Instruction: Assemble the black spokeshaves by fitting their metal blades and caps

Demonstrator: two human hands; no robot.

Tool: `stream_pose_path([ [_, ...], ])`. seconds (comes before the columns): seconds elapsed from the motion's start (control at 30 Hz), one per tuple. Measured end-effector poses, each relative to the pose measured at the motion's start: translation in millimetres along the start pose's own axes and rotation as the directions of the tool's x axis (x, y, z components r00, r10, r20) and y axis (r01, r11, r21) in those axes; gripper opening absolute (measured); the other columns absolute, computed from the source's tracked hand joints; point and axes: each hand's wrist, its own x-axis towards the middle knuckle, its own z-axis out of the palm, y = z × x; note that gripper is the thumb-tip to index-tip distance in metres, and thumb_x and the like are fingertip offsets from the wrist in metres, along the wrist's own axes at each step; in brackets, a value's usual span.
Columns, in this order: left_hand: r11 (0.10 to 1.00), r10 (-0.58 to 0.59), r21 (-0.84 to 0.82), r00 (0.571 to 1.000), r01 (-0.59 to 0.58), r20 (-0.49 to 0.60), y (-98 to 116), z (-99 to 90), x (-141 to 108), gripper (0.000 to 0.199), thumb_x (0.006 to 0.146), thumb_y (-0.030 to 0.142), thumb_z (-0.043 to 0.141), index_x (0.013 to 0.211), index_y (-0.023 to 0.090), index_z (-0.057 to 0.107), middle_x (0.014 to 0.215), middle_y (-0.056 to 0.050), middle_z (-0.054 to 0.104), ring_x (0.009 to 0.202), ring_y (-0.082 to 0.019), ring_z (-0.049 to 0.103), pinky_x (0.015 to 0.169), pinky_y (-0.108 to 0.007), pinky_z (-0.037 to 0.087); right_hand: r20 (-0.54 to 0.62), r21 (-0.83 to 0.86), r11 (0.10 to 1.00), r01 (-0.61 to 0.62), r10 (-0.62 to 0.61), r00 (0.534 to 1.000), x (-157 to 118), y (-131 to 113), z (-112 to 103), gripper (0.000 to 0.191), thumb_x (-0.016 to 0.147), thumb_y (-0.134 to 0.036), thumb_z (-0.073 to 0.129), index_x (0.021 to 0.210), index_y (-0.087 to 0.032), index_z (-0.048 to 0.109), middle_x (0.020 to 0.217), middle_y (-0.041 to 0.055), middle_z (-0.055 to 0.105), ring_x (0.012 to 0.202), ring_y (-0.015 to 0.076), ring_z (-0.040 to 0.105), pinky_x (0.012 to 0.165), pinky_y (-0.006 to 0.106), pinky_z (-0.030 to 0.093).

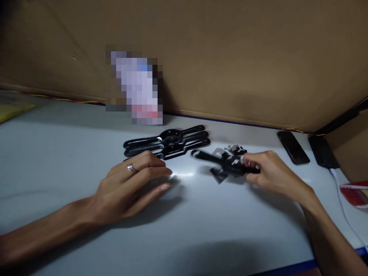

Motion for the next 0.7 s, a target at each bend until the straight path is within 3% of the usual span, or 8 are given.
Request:
stream_pose_path([
  [0.07,1.000,0.013,-0.022,1.000,-0.013,0.000,5,-0.8,0,0.010,0.094,0.013,0.051,0.101,0.019,0.056,0.085,-0.004,0.060,0.074,-0.017,0.054,0.065,-0.030,0.048,0.113,0.053,0.997,0.061,-0.067,0.991,-6,-18,9,0.013,0.070,-0.010,0.054,0.073,-0.023,0.055,0.063,-0.0063,0.052,0.058,0.0120,0.045,0.054,0.024,0.032],
  [0.17,0.997,0.042,-0.069,0.998,-0.038,0.055,13,0.4,-2,0.007,0.096,0.017,0.051,0.097,0.018,0.058,0.082,-0.004,0.059,0.071,-0.017,0.051,0.064,-0.030,0.045,0.190,0.076,0.987,0.140,-0.152,0.970,-13,-38,22,0.020,0.069,-0.005,0.055,0.076,-0.024,0.058,0.073,-0.0032,0.062,0.067,0.0140,0.054,0.062,0.025,0.038],
  [0.3,0.993,0.067,-0.106,0.980,-0.047,0.189,20,4.3,-4,0.016,0.099,0.024,0.048,0.093,0.018,0.060,0.081,-0.005,0.060,0.074,-0.019,0.052,0.065,-0.033,0.043,0.248,0.048,0.991,0.125,-0.133,0.960,-16,-49,32,0.025,0.070,-0.002,0.056,0.081,-0.024,0.059,0.081,-0.0012,0.065,0.074,0.0158,0.059,0.066,0.027,0.042],
  [0.53,0.998,0.049,-0.045,0.946,-0.037,0.319,23,6.9,3,0.028,0.102,0.032,0.043,0.093,0.016,0.064,0.083,-0.006,0.062,0.075,-0.021,0.055,0.066,-0.034,0.046,0.211,0.041,0.989,0.141,-0.147,0.966,-19,-49,30,0.007,0.089,-0.022,0.063,0.094,-0.025,0.061,0.096,0.0009,0.067,0.084,0.0183,0.062,0.074,0.031,0.046],
  [0.7,0.998,0.068,-0.031,0.942,-0.061,0.329,23,9.8,3,0.027,0.102,0.031,0.044,0.084,0.017,0.058,0.079,-0.004,0.059,0.067,-0.018,0.051,0.063,-0.031,0.044,-0.024,-0.033,0.974,0.225,-0.226,0.974,-20,-55,42,0.017,0.098,-0.032,0.054,0.088,-0.020,0.058,0.089,0.0022,0.062,0.068,0.0142,0.055,0.064,0.029,0.042],
])
